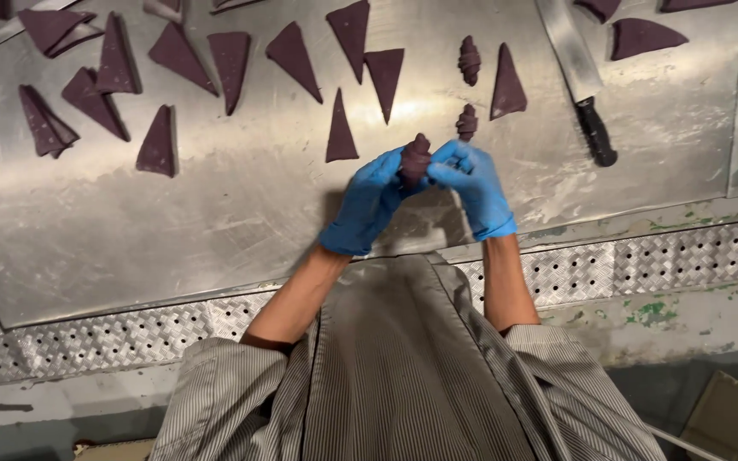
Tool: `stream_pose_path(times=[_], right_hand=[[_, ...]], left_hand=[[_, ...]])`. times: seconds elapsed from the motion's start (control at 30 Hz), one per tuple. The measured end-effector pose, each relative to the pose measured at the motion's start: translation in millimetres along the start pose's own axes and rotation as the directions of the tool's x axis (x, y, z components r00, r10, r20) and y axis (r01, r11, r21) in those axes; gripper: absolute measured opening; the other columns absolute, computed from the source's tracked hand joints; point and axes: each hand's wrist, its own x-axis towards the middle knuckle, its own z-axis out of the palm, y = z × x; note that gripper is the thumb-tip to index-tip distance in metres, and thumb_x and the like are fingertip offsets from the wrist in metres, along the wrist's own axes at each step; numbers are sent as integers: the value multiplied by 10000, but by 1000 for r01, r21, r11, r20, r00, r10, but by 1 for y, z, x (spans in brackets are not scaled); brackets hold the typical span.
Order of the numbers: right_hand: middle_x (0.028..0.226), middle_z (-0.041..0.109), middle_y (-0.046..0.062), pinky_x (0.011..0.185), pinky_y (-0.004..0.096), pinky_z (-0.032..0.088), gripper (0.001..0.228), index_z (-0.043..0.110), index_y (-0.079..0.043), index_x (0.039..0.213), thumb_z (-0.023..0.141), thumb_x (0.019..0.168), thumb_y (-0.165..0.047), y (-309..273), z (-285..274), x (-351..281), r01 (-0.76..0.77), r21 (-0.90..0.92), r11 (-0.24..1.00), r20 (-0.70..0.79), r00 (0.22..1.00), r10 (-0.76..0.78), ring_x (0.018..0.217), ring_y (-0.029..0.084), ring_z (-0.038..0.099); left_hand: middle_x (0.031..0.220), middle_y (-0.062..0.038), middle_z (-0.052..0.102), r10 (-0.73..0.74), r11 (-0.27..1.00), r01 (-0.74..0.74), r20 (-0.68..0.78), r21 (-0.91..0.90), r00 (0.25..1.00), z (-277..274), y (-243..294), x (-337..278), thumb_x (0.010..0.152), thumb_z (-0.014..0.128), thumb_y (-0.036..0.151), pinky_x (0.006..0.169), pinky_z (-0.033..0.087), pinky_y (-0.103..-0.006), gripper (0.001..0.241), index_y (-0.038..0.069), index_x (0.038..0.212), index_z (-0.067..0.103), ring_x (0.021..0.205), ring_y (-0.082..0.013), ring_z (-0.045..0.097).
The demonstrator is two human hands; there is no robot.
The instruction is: Cutting a sheet of purple dough into triangles and rolling them into croissant shapes on a stainless steel workbench.
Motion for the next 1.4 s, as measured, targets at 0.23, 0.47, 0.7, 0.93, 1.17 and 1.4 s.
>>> stream_pose_path(times=[0.23, 0.47, 0.7, 0.93, 1.17, 1.4], right_hand=[[865, 672, 12, 725, 238, 483, 49, 685, -31, 945, 656, 985, -33, 31, -31, 24, -3, -7, 1000, 0, 1000, 3, 779, 74, 585], [1128, 674, 47, 981, 286, 520, 268, 603, -16, 1268, 624, 1001, -7, 34, -38, 51, 41, 91, 995, 74, 996, -48, 1057, 114, 639], [1303, 670, 76, 1090, 307, 480, 396, 567, 3, 1432, 563, 1044, -74, 52, -44, 83, -28, 141, 990, 133, 991, 9, 1231, 155, 613], [1011, 735, 103, 943, 375, 590, 282, 712, -5, 1048, 774, 970, -269, 39, -114, 162, -84, 59, 995, -164, 982, 93, 956, 206, 716], [997, 690, 149, 832, 459, 521, 489, 689, 19, 1041, 850, 933, -430, 28, -167, 240, -199, -880, 431, -334, 905, -263, 917, 306, 647], [1219, 588, 155, 1048, 456, 470, 411, 606, 0, 1253, 732, 1128, -371, 59, -95, 142, 37, -909, 414, -241, 765, -597, 1176, 300, 549]], left_hand=[[1270, -120, 660, -57, 997, 58, -14, 58, 998, -12, -13, 34, 1137, 529, 295, 1070, 529, -385, 428, -24, 1421, 560, 1177, -214, 646], [1307, -84, 664, -96, 991, 79, -158, -110, 983, -15, -21, 61, 1105, 498, 244, 1095, 548, -388, 368, 9, 1377, 576, 1199, -190, 658], [1182, -108, 660, -85, 983, 129, -305, 128, 949, -20, -16, 103, 1050, 509, 318, 915, 592, -392, 507, 195, 1520, 363, 1033, -185, 683], [1081, -103, 686, 253, 738, 20, -304, 674, 918, -83, -24, 102, 1089, 611, 323, 942, 580, -347, 501, 72, 1519, 550, 951, -185, 662], [1153, -189, 599, 712, -181, 360, -130, 915, 690, -159, 5, 31, 813, 858, 237, 872, 470, -491, 659, -13, 1347, 563, 1028, -400, 539], [979, -121, 637, 650, -220, 339, -121, 915, 750, -146, -20, 43, 771, 866, 225, 843, 473, -500, 362, 104, 1023, 637, 980, -377, 564]])
